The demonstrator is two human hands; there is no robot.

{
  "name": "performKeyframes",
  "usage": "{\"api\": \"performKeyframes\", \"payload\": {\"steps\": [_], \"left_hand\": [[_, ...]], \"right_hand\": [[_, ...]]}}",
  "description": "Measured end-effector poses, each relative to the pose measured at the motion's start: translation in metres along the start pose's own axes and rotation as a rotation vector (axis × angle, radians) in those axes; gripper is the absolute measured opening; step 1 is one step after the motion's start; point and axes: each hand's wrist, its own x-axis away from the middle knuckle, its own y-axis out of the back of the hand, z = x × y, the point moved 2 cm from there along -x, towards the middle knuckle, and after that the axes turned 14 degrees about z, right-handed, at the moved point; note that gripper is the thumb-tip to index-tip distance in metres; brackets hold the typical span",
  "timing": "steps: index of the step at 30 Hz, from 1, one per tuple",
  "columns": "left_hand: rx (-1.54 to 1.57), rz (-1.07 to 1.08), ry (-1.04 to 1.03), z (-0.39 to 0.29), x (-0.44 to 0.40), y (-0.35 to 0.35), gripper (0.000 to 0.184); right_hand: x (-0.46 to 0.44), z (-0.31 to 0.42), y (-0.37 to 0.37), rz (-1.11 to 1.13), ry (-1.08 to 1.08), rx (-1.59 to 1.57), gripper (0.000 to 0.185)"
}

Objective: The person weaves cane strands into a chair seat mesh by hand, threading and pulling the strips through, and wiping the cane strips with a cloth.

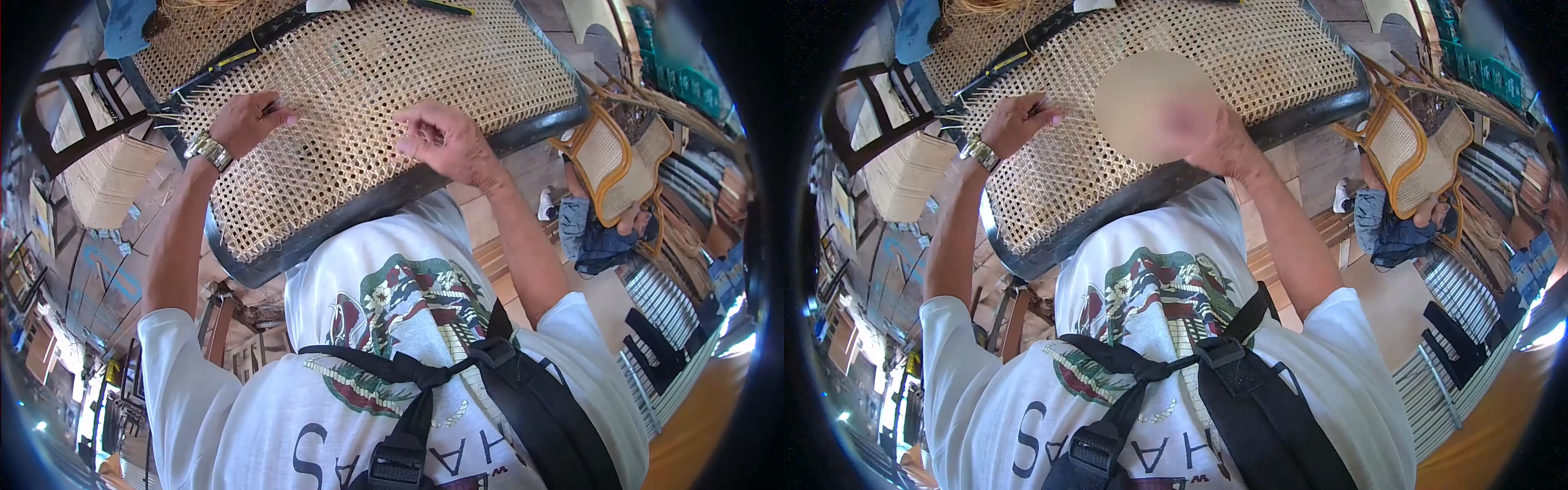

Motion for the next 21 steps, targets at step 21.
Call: {"api": "performKeyframes", "payload": {"steps": [21], "left_hand": [[0.063, -0.161, 0.177, -0.004, 0.01, -0.017, 0.065]], "right_hand": [[-0.05, 0.013, -0.048, -0.26, 0.259, 0.58, 0.023]]}}
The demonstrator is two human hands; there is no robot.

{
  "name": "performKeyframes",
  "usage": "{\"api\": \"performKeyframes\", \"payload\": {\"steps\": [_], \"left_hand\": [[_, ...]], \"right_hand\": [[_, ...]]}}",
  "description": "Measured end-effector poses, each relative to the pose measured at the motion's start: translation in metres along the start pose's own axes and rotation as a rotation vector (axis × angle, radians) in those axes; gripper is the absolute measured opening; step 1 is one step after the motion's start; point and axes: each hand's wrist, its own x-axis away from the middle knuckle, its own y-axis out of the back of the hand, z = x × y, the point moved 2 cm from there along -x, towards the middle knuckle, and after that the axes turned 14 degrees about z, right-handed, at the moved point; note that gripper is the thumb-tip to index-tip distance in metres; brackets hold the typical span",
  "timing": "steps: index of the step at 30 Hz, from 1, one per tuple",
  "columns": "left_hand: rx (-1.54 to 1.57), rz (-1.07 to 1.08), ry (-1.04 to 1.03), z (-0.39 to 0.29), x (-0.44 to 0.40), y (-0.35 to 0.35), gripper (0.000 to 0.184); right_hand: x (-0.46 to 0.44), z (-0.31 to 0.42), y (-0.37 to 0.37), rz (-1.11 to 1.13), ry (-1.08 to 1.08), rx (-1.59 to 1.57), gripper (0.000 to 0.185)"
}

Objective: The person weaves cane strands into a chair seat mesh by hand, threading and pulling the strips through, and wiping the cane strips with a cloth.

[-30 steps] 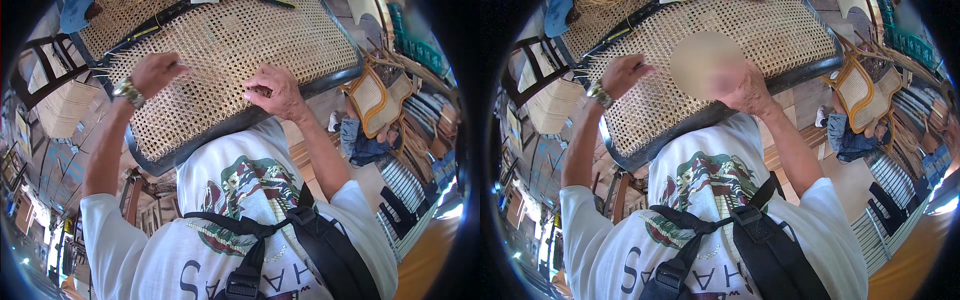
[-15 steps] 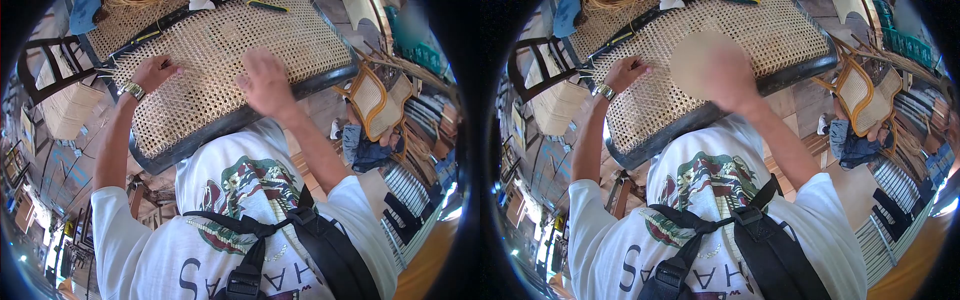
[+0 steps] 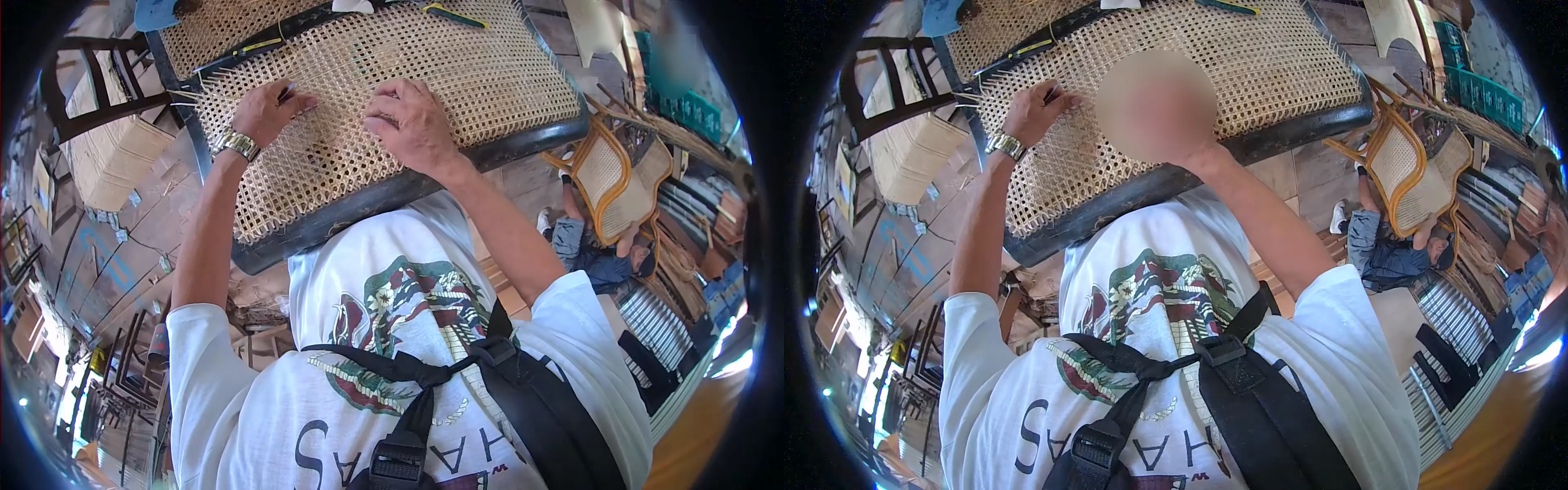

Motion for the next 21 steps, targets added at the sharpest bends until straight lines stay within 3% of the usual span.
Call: {"api": "performKeyframes", "payload": {"steps": [3, 6, 8, 15, 18, 21], "left_hand": [[0.0, -0.026, 0.005, 0.005, -0.001, -0.004, 0.068], [0.017, 0.024, 0.045, 0.007, -0.002, -0.005, 0.071], [0.001, -0.007, 0.028, 0.009, -0.001, -0.004, 0.071], [-0.021, 0.002, 0.031, -0.002, 0.001, -0.002, 0.074], [-0.012, -0.092, 0.009, 0.002, 0.004, -0.008, 0.07], [-0.018, -0.169, -0.03, 0.003, 0.001, -0.01, 0.069]], "right_hand": [[-0.015, -0.016, -0.004, -0.038, 0.031, 0.017, 0.015], [-0.024, -0.069, 0.012, -0.033, -0.102, 0.169, 0.016], [-0.018, -0.088, 0.037, -0.247, -0.188, -0.04, 0.02], [0.005, -0.015, 0.012, -0.098, 0.059, 0.132, 0.023], [-0.002, 0.002, -0.004, -0.061, 0.039, 0.059, 0.018], [-0.016, 0.011, -0.021, -0.122, -0.071, 0.178, 0.013]]}}
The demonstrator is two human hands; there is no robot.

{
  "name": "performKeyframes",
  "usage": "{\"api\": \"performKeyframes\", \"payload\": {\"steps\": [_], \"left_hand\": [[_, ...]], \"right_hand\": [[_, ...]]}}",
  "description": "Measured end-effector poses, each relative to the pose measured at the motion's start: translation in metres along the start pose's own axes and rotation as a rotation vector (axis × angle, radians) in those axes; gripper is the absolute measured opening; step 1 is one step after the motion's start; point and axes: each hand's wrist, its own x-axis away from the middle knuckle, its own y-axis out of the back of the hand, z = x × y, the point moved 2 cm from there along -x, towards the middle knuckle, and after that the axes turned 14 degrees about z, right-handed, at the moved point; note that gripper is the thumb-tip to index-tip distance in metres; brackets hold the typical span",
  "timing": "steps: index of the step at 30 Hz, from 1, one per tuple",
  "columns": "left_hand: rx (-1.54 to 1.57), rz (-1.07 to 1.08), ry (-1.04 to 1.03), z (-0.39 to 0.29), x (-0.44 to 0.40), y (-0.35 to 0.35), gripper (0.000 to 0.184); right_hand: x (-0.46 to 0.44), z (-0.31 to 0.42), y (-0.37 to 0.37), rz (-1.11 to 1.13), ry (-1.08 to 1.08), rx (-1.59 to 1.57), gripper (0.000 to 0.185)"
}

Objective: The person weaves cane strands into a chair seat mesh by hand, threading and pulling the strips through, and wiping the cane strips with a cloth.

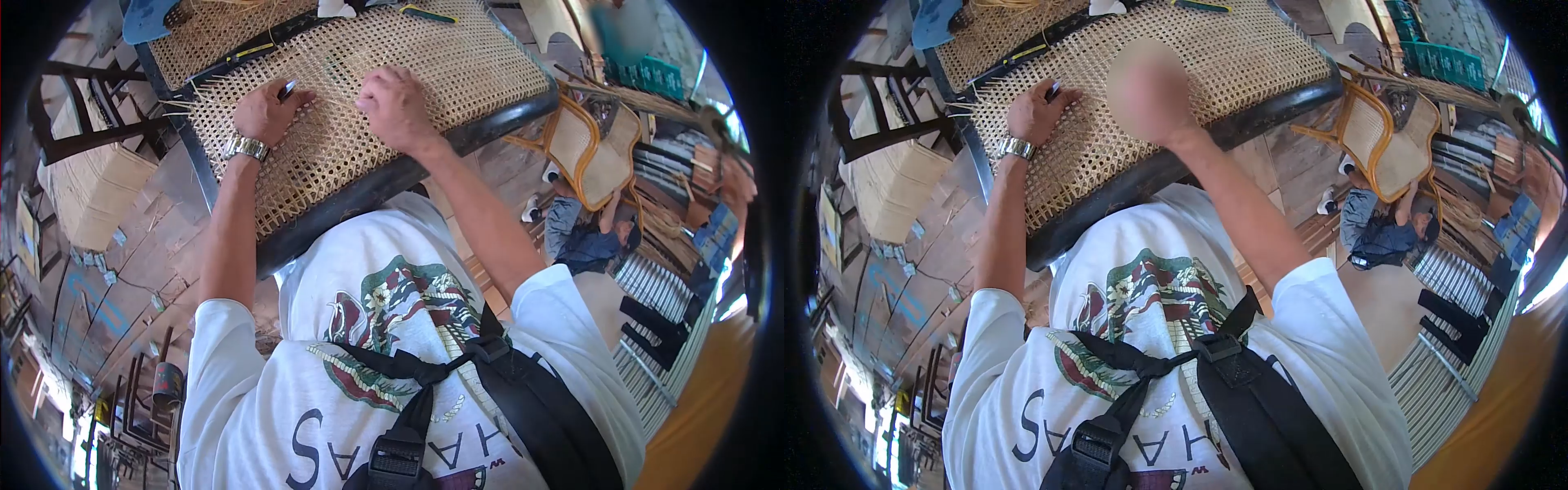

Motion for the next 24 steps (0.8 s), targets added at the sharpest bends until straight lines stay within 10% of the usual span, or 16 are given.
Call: {"api": "performKeyframes", "payload": {"steps": [7, 13, 17, 24], "left_hand": [[0.12, 0.047, -0.051, 0.011, -0.005, 0.004, 0.065], [0.222, -0.525, -0.183, 0.022, 0.015, 0.031, 0.04], [0.895, -0.14, -0.241, -0.073, 0.082, 0.057, 0.079], [0.889, 0.135, -0.389, -0.126, 0.096, -0.026, 0.07]], "right_hand": [[0.063, 0.106, 0.035, 0.29, 0.383, -0.348, 0.023], [0.089, -0.016, 0.084, -0.099, -0.484, -0.623, 0.022], [0.064, 0.024, 0.089, 0.115, -0.083, -0.843, 0.028], [0.068, 0.037, 0.063, 0.696, -0.027, -1.337, 0.024]]}}
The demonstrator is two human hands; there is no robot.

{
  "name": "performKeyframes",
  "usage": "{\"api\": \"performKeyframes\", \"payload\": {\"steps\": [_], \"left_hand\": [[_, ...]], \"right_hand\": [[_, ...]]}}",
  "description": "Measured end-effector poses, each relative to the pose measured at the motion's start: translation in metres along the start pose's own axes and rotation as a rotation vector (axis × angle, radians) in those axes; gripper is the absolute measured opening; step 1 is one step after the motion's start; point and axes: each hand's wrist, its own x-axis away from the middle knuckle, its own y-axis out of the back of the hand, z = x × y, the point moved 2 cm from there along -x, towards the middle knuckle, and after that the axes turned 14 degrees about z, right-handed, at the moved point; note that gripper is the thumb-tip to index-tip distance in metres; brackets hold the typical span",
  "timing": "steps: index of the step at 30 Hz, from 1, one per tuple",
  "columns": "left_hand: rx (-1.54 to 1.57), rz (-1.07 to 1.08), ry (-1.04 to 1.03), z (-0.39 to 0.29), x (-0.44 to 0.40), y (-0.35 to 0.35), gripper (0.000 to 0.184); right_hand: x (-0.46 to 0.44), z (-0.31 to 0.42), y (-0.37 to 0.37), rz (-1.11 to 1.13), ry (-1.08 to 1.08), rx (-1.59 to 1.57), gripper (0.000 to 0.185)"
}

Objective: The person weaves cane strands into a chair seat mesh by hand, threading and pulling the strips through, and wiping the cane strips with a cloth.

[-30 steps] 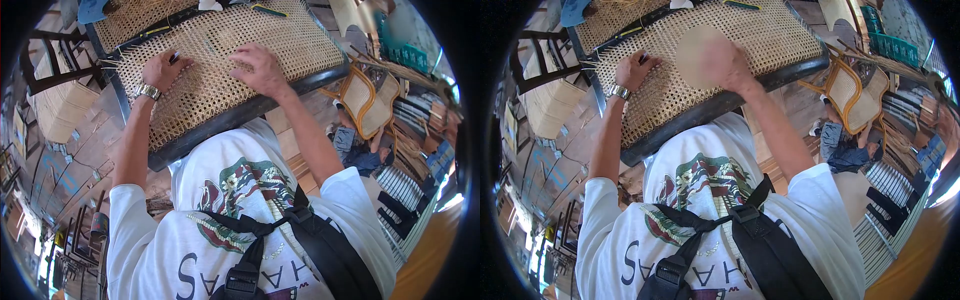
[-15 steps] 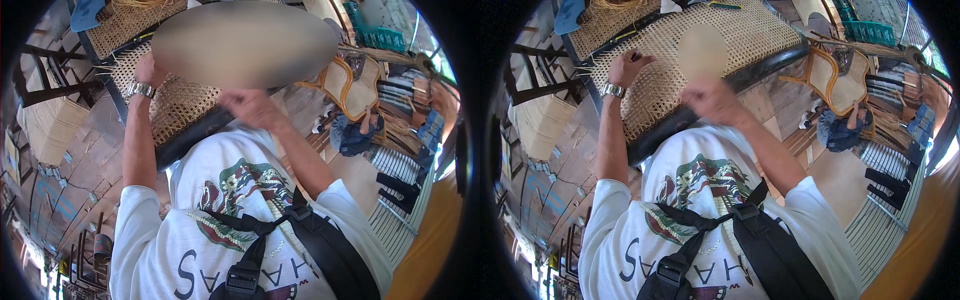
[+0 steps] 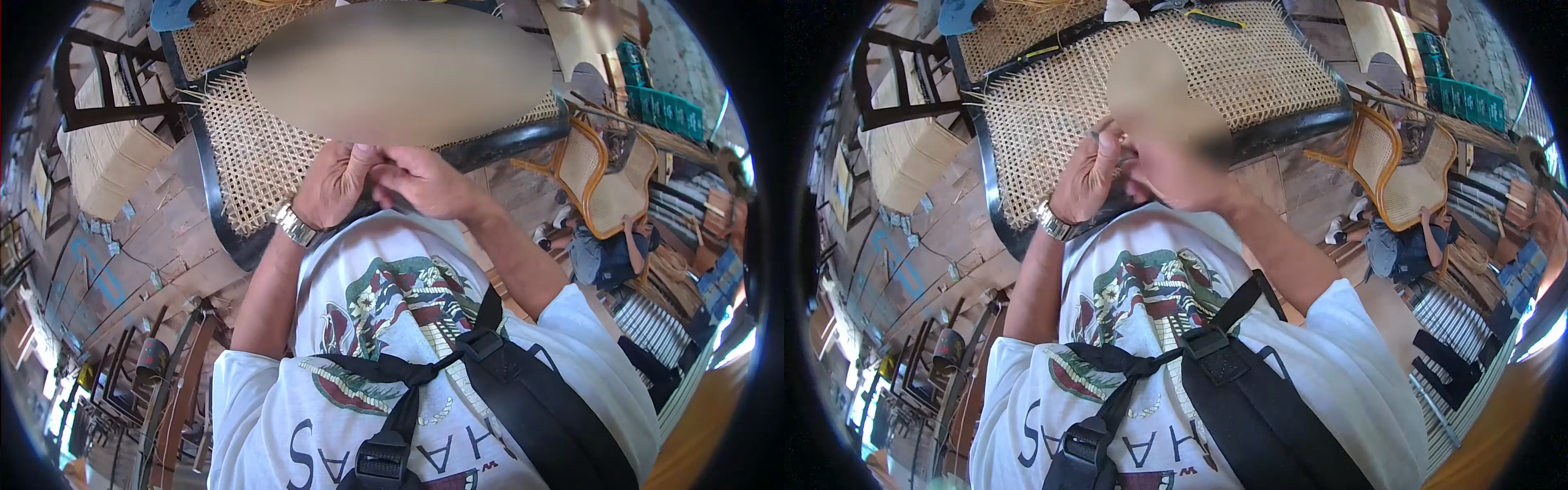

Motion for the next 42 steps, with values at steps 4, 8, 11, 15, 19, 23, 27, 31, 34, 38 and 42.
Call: {"api": "performKeyframes", "payload": {"steps": [4, 8, 11, 15, 19, 23, 27, 31, 34, 38, 42], "left_hand": [[-0.769, -0.19, 0.142, 0.022, -0.019, 0.032, 0.056], [-0.966, -0.1, 0.312, 0.034, -0.042, 0.051, 0.036], [-0.998, -0.042, 0.377, 0.034, -0.047, 0.058, 0.03], [-0.896, -0.116, 0.398, 0.031, -0.048, 0.059, 0.035], [-0.716, -0.147, 0.419, 0.049, -0.044, 0.066, 0.041], [-0.708, -0.319, 0.274, 0.057, -0.041, 0.061, 0.041], [-0.702, -0.352, 0.248, 0.054, -0.041, 0.061, 0.04], [-0.744, -0.381, 0.263, 0.058, -0.043, 0.063, 0.041], [-0.757, -0.333, 0.297, 0.058, -0.04, 0.065, 0.037], [-0.811, -0.686, 0.169, 0.016, -0.006, 0.041, 0.046], [0.079, -0.415, 0.038, 0.005, 0.005, -0.012, 0.059]], "right_hand": [[0.039, 0.011, 0.056, -0.239, -0.276, 0.321, 0.018], [0.04, 0.019, 0.103, -0.244, -0.114, 1.026, 0.018], [0.029, 0.022, 0.108, -0.191, -0.099, 1.168, 0.015], [0.016, 0.027, 0.104, -0.096, -0.241, 1.244, 0.018], [0.007, 0.027, 0.105, -0.025, -0.338, 1.344, 0.018], [-0.004, 0.032, 0.103, 0.019, -0.447, 1.369, 0.018], [-0.011, 0.026, 0.102, 0.017, -0.487, 1.264, 0.019], [-0.01, 0.027, 0.103, 0.052, -0.483, 1.219, 0.018], [0.005, 0.022, 0.127, 0.028, -0.353, 0.987, 0.018], [0.013, 0.029, 0.124, -0.412, -0.035, 0.163, 0.016], [-0.041, 0.013, 0.067, -0.318, 0.234, -0.046, 0.021]]}}
